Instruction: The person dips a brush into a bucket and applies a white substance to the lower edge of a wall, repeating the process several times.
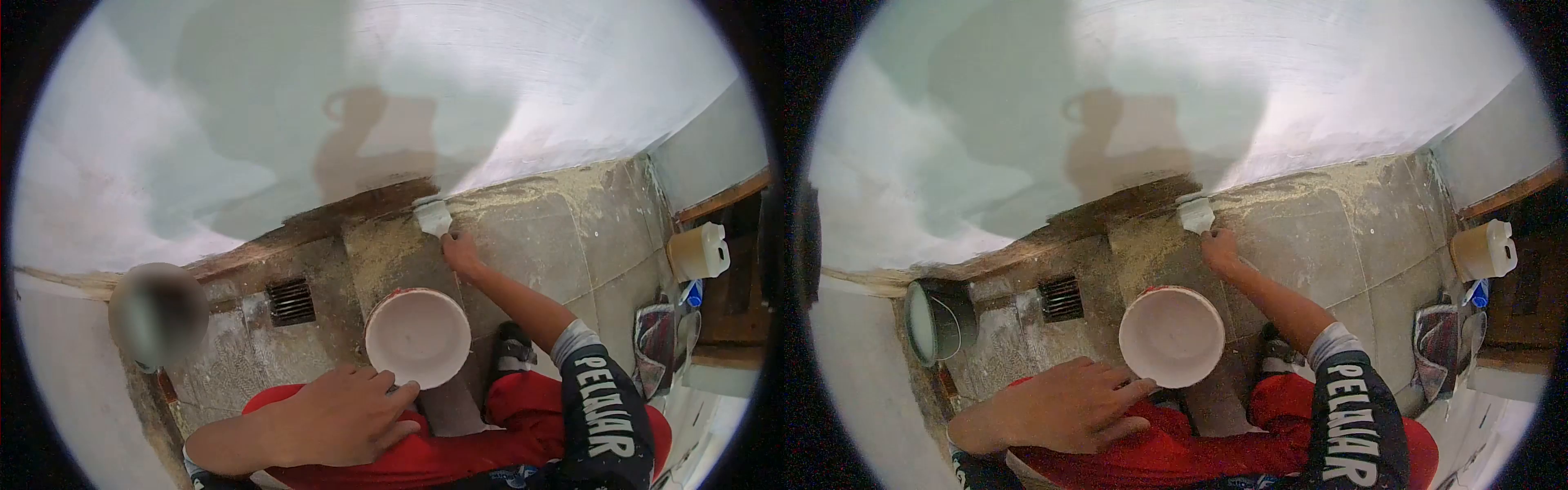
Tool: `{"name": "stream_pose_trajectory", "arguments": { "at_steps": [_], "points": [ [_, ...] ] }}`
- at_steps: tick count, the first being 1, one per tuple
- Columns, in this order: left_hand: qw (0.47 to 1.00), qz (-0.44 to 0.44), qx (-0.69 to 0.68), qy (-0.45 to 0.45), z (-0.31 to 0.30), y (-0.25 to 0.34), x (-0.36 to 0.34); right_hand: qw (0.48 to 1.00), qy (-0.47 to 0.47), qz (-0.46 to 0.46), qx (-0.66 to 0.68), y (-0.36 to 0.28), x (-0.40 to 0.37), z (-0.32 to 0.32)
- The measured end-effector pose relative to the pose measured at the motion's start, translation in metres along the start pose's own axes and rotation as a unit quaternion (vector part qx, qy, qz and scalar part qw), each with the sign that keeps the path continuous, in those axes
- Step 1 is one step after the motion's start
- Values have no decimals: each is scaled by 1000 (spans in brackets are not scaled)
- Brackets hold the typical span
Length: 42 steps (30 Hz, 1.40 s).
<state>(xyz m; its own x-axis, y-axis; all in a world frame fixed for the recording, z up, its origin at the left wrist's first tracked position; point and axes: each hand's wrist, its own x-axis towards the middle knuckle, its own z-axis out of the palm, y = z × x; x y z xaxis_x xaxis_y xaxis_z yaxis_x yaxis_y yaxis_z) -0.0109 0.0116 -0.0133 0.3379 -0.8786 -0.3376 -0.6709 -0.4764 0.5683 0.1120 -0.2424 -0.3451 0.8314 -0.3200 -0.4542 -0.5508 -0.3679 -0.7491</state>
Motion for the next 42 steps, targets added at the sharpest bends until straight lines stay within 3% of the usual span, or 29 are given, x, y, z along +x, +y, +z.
{"name": "stream_pose_trajectory", "arguments": {
  "at_steps": [4,7,10,12,14,18,20,21,25,27,28,31,37,39,40,42],
  "points": [
    [1000,3,12,10,1,-2,1,1000,6,-9,-11,6,15,5],
    [1000,2,12,1,-1,-1,2,997,-21,37,67,-13,7,-6],
    [1000,-3,8,-9,-3,0,2,996,33,-43,67,-2,13,-1],
    [1000,-7,3,-10,-4,1,3,969,138,-179,98,12,2,3],
    [996,-25,-11,-86,-6,2,5,978,128,-146,71,12,-8,1],
    [996,-25,-11,-89,-7,4,5,992,91,-79,26,16,-5,3],
    [1000,6,10,8,0,2,3,994,74,-75,32,13,-1,0],
    [1000,5,11,9,0,3,2,995,57,-68,38,9,-1,-3],
    [1000,-1,13,7,-4,5,3,995,44,-74,51,-22,-16,-15],
    [1000,-6,12,0,-4,6,3,973,106,-176,106,-10,-20,-10],
    [1000,-3,10,10,-4,6,2,973,105,-177,104,-3,-18,-4],
    [1000,4,8,22,-2,6,3,978,138,-152,26,11,-14,7],
    [1000,3,10,18,-3,5,2,994,82,-73,-23,14,-3,9],
    [1000,8,10,25,-2,5,1,999,45,4,26,19,14,13],
    [1000,8,11,24,-2,5,1,999,44,4,25,4,6,6],
    [1000,6,13,24,-2,4,1,993,50,-85,61,-22,-10,-6]
  ]
}}
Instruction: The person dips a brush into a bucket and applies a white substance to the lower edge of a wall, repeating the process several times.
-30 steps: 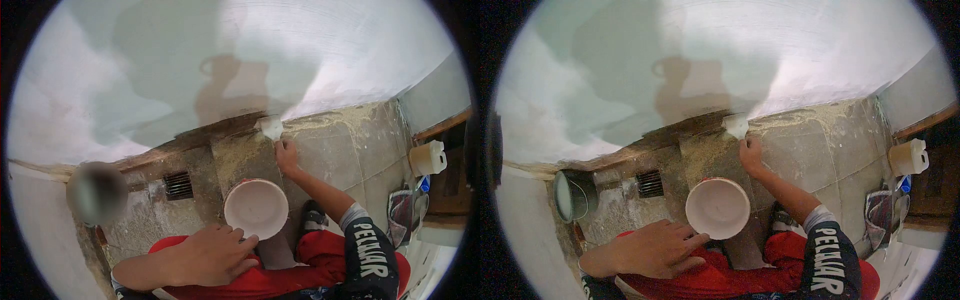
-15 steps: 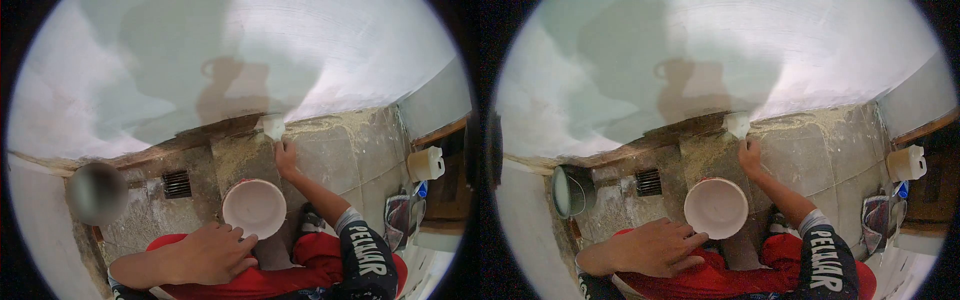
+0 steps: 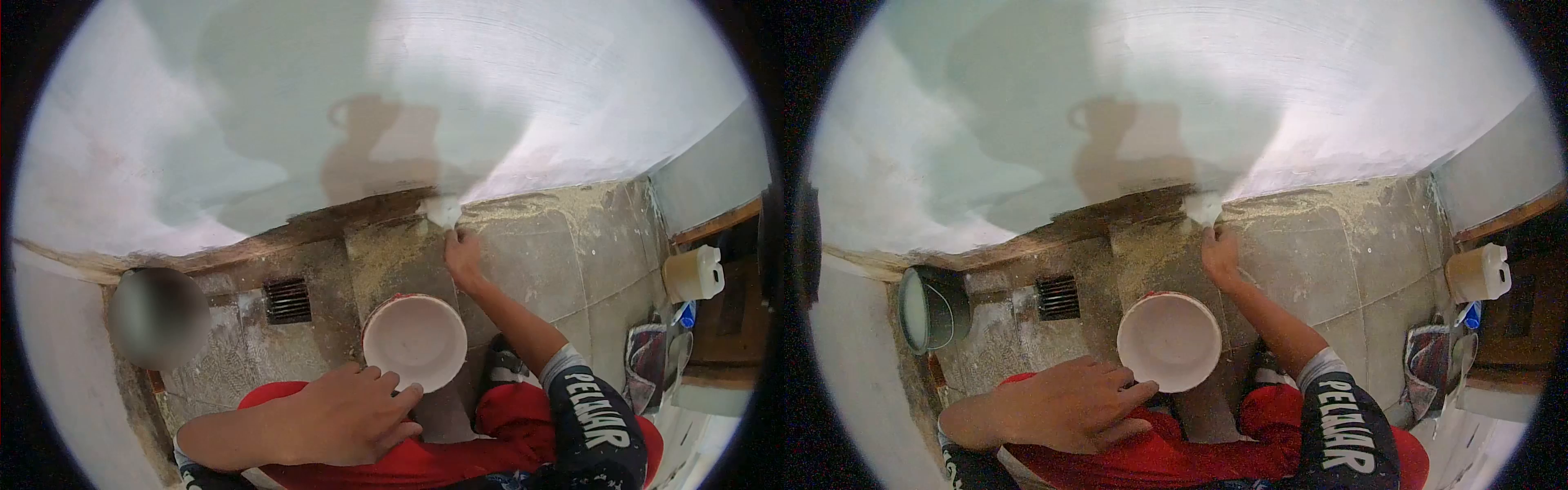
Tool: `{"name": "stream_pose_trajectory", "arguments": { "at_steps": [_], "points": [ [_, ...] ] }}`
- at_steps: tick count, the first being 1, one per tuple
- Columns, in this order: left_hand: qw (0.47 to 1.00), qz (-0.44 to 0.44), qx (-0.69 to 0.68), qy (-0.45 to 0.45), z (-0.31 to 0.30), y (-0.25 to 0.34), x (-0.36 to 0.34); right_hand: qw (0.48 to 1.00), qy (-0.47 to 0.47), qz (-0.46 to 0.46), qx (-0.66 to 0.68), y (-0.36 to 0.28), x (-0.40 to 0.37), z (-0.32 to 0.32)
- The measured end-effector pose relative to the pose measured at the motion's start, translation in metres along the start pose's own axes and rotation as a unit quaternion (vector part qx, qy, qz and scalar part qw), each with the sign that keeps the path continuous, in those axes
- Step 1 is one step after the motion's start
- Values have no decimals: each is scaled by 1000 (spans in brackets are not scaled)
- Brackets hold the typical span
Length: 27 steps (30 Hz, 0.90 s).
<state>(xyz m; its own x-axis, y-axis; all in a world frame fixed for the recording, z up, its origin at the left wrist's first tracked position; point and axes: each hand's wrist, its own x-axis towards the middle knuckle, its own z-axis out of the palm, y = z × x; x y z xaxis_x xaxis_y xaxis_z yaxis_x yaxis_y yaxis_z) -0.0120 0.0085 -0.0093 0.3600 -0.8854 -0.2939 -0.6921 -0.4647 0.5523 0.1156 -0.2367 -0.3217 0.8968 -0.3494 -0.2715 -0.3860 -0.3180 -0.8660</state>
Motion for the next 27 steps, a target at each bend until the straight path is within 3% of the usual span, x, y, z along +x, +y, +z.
{"name": "stream_pose_trajectory", "arguments": {
  "at_steps": [1,3,9,13,16,21,27],
  "points": [
    [999,-7,-9,-33,-1,-1,0,1000,-2,0,-1,3,-1,5],
    [998,-12,-21,-66,-3,-1,2,989,94,-110,38,9,-11,11],
    [995,-21,-19,-97,-5,-3,3,999,13,-10,-30,23,-24,11],
    [994,-17,-33,-100,-2,-5,3,993,60,-68,-82,9,-16,15],
    [994,-17,-37,-101,-4,-6,2,999,31,-23,30,-30,-23,5],
    [995,-16,-32,-98,-6,-5,2,986,103,-112,74,-17,-36,11],
    [993,-21,-34,-109,-6,-7,0,993,107,-47,-29,-6,-30,23]
  ]
}}
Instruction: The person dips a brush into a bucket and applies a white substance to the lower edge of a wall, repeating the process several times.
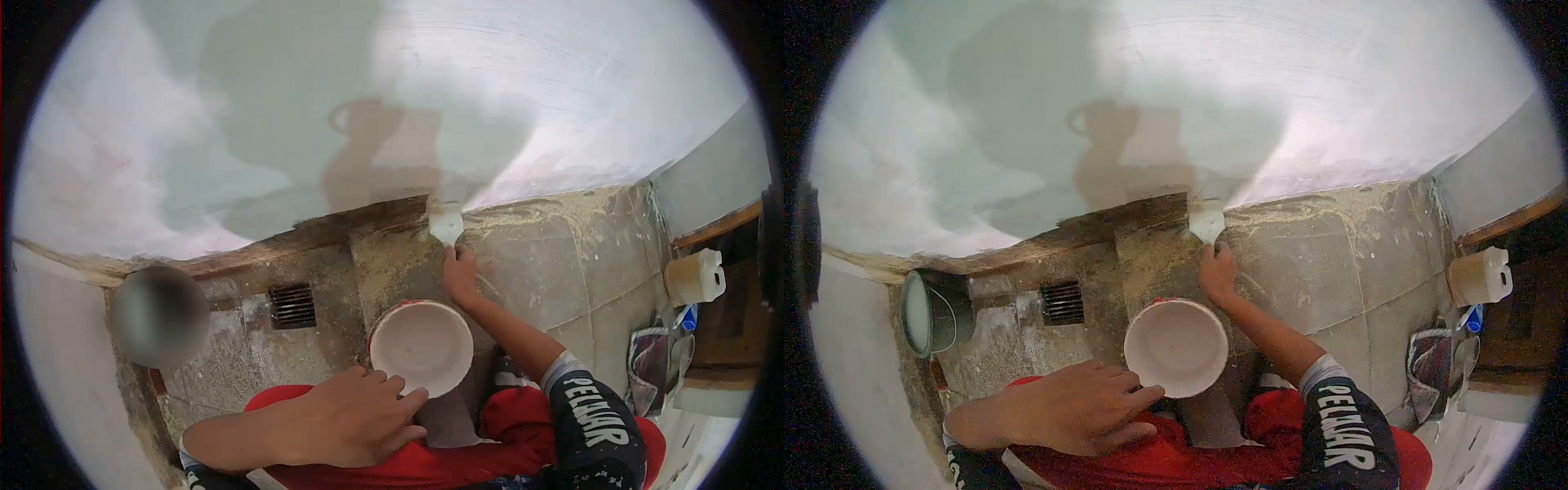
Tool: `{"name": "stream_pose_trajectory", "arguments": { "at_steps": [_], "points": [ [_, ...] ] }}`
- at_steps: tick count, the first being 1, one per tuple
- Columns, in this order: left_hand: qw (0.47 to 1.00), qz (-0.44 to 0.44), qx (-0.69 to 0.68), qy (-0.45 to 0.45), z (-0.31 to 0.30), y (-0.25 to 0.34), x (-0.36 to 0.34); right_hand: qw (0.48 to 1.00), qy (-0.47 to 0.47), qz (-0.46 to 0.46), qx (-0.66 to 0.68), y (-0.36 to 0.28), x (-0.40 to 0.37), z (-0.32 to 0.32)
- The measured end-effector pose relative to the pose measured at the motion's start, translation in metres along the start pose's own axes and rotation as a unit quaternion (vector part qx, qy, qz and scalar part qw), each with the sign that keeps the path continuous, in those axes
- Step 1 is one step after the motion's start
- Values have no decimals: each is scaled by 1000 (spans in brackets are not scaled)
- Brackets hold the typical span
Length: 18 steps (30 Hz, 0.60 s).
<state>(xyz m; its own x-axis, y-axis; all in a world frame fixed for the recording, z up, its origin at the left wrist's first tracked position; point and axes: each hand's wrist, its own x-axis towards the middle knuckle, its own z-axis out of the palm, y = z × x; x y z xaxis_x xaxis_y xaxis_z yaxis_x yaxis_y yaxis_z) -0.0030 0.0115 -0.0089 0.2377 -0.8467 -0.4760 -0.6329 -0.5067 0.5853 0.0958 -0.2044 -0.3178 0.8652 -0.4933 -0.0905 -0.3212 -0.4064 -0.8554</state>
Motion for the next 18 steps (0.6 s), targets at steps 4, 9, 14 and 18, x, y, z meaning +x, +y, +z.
{"name": "stream_pose_trajectory", "arguments": {
  "at_steps": [4,9,14,18],
  "points": [
    [1000,-3,-4,-2,1,1,-1,992,-97,37,69,-33,14,-17],
    [1000,-7,-2,6,3,0,-2,980,9,-19,200,-45,-1,-21],
    [1000,2,-10,7,4,-3,0,989,45,-96,101,-7,15,-1],
    [1000,-2,-6,6,4,-3,-1,998,53,-37,-14,3,10,7]
  ]
}}
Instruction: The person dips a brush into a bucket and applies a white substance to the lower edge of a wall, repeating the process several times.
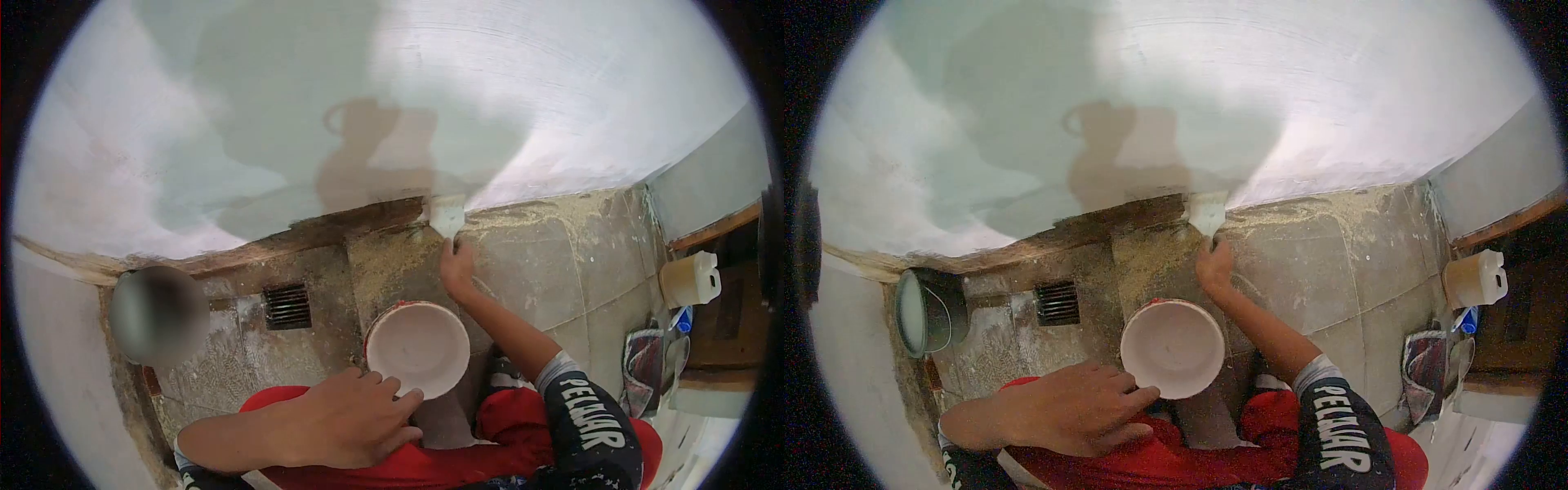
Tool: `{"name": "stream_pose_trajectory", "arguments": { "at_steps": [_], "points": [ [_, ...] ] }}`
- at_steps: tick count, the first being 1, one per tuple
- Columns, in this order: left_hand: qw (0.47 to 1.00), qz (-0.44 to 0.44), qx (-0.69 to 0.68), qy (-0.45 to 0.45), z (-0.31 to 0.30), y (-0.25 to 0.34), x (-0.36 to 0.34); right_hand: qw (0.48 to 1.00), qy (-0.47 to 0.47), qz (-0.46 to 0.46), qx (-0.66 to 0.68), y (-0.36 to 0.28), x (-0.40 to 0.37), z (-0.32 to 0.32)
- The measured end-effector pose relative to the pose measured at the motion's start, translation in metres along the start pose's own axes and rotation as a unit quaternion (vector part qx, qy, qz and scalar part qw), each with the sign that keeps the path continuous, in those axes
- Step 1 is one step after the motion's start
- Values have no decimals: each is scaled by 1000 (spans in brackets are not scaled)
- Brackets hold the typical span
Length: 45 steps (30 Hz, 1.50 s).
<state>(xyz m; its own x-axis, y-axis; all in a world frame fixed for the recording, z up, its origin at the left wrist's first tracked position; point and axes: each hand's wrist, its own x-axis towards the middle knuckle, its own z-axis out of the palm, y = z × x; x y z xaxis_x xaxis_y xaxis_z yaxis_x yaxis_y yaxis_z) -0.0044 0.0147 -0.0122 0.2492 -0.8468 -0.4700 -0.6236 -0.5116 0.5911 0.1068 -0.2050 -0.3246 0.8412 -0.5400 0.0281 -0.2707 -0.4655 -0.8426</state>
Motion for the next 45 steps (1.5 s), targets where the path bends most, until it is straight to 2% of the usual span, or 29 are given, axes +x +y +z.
{"name": "stream_pose_trajectory", "arguments": {
  "at_steps": [1,2,3,4,5,6,7,9,13,15,16,18,19,21,23,25,27,28,30,31,33,34,36,40,42,43,45],
  "points": [
    [999,10,6,35,2,2,-1,1000,1,1,-1,10,3,4],
    [997,21,12,71,3,4,-2,996,-52,76,21,20,10,8],
    [997,21,14,72,3,5,-1,982,-103,151,44,25,15,11],
    [999,11,8,38,1,5,-1,982,-103,150,46,3,15,-1],
    [1000,0,3,4,-1,5,-1,965,-153,206,63,-17,15,-17],
    [1000,-2,4,5,-1,6,-2,941,-203,260,77,-35,14,-29],
    [1000,-2,0,5,-1,7,-2,941,-204,259,77,-39,13,-32],
    [1000,-5,-3,4,0,8,-2,974,-150,135,99,-43,11,-33],
    [1000,6,4,23,3,10,-1,983,-120,68,120,-37,10,-32],
    [1000,2,4,20,0,11,-1,992,-51,-9,115,-32,3,-33],
    [1000,0,9,15,0,11,-1,992,-52,-10,115,-27,-1,-32],
    [1000,-1,12,9,0,10,0,996,-38,-53,58,-12,-5,-26],
    [1000,-2,6,13,1,9,0,996,-38,-53,57,-7,-3,-19],
    [1000,-2,-1,18,4,8,2,995,-98,3,-14,1,0,-3],
    [995,24,38,93,6,8,2,993,-113,10,-21,9,0,5],
    [996,20,36,81,4,9,2,991,-127,17,-28,9,0,10],
    [997,20,32,73,3,11,3,972,-209,110,14,13,3,9],
    [997,18,30,70,2,11,3,972,-207,109,14,20,5,10],
    [997,12,32,68,0,12,0,962,-196,189,14,32,10,16],
    [997,9,31,67,0,14,-1,962,-197,188,16,14,8,5],
    [997,4,28,66,1,14,-1,984,-166,56,-26,-22,7,-24],
    [997,10,28,74,2,14,0,984,-169,56,-26,-29,12,-28],
    [996,14,25,83,3,13,0,988,-153,4,30,-40,20,-34],
    [996,22,29,80,3,11,5,983,-151,-11,103,-84,2,-57],
    [995,23,39,86,3,9,6,939,-131,-12,317,-94,-9,-60],
    [996,23,33,83,3,10,6,940,-130,-11,316,-91,-9,-58],
    [996,25,31,82,2,8,6,918,-101,-98,370,-82,-2,-51]
  ]
}}
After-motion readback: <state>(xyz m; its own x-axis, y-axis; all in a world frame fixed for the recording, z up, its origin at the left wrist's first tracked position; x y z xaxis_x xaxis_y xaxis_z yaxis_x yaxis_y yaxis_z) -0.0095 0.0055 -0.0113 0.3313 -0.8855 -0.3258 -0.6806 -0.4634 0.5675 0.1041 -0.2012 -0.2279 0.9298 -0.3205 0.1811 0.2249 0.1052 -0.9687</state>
